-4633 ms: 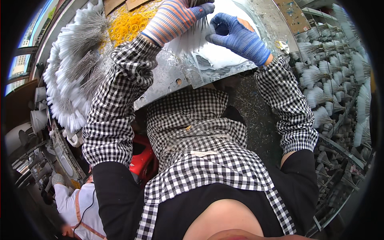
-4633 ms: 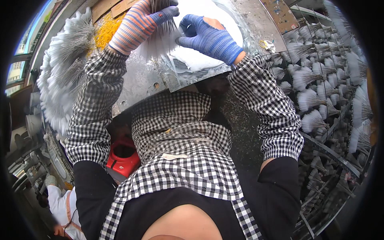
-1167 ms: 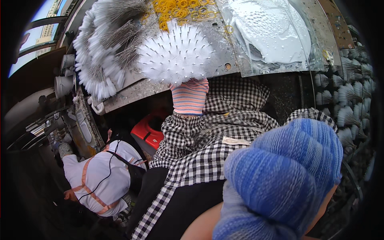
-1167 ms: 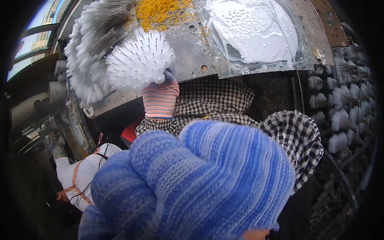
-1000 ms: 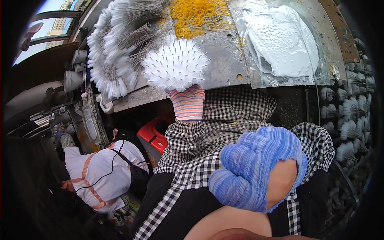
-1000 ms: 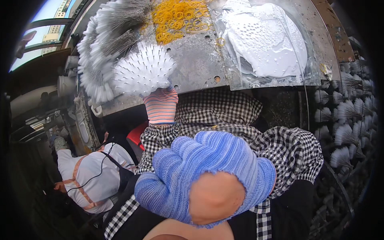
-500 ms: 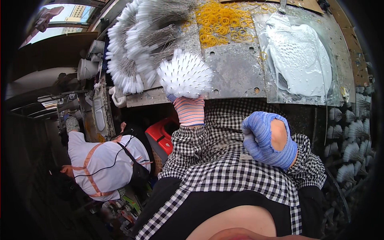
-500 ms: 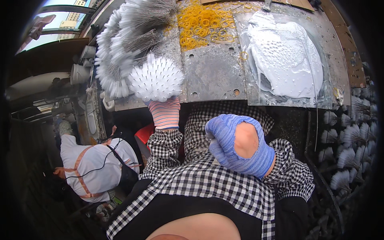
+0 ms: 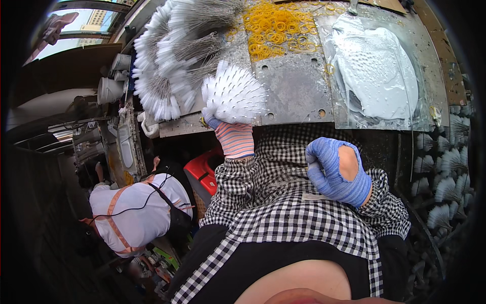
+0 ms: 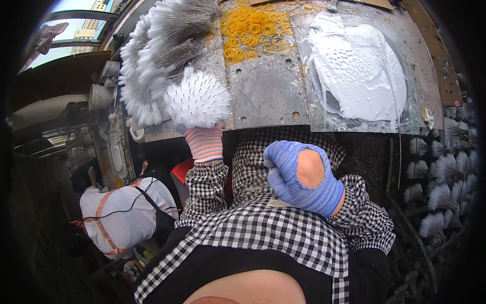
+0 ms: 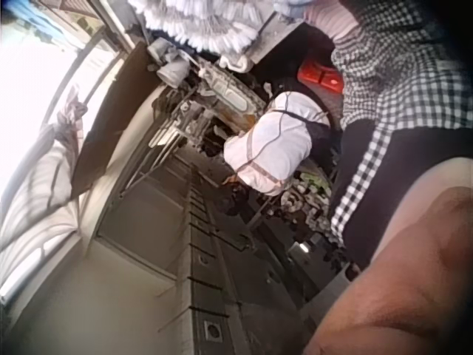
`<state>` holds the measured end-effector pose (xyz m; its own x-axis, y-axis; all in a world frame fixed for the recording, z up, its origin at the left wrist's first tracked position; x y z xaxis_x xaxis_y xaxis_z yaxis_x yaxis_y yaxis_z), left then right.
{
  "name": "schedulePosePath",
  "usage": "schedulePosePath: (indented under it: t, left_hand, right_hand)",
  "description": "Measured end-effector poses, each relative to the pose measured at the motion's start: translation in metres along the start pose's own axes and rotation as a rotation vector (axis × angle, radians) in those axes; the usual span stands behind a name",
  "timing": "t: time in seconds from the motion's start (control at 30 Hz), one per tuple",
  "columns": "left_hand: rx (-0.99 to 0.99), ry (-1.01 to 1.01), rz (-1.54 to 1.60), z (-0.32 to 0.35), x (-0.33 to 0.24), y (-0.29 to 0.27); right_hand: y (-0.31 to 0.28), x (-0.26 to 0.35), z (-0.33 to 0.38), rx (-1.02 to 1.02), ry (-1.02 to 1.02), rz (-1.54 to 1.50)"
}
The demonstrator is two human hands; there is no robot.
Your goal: Assembling badminton shuttlecocks by bundles, dipping them in white adhesive, and organizing them.
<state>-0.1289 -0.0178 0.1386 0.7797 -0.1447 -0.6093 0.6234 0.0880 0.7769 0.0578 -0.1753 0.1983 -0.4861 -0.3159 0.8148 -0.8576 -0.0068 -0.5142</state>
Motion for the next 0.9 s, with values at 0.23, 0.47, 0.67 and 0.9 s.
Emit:
schedulePosePath:
  t: [0.23, 0.47, 0.67, 0.9]
  left_hand:
    - [0.096, 0.045, -0.006, 0.014, -0.007, -0.017]
    - [-0.125, 0.110, 0.006, 0.018, -0.013, -0.058]
    - [-0.107, 0.149, -0.109, 0.019, -0.016, -0.062]
    - [-0.181, 0.343, -0.269, 0.019, -0.021, -0.065]
  right_hand:
    - [0.002, 0.000, 0.002, 0.016, 0.009, 0.009]
    - [0.003, -0.001, 0.001, 0.026, 0.005, 0.016]
    - [0.001, -0.003, 0.000, 0.001, 0.013, 0.042]
    - [-0.008, -0.008, 0.000, -0.019, 0.034, 0.064]
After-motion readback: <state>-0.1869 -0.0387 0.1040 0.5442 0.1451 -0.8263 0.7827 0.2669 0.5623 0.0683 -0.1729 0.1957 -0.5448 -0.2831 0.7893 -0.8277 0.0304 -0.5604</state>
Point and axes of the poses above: each hand's wrist, its own z-axis away from the middle knuckle, its own y-axis out of the palm, x = y × z, the point moved 8 cm from there along -z, towards the middle knuckle, and after that the axes turned 10 degrees about z, right-handed, at the moved point
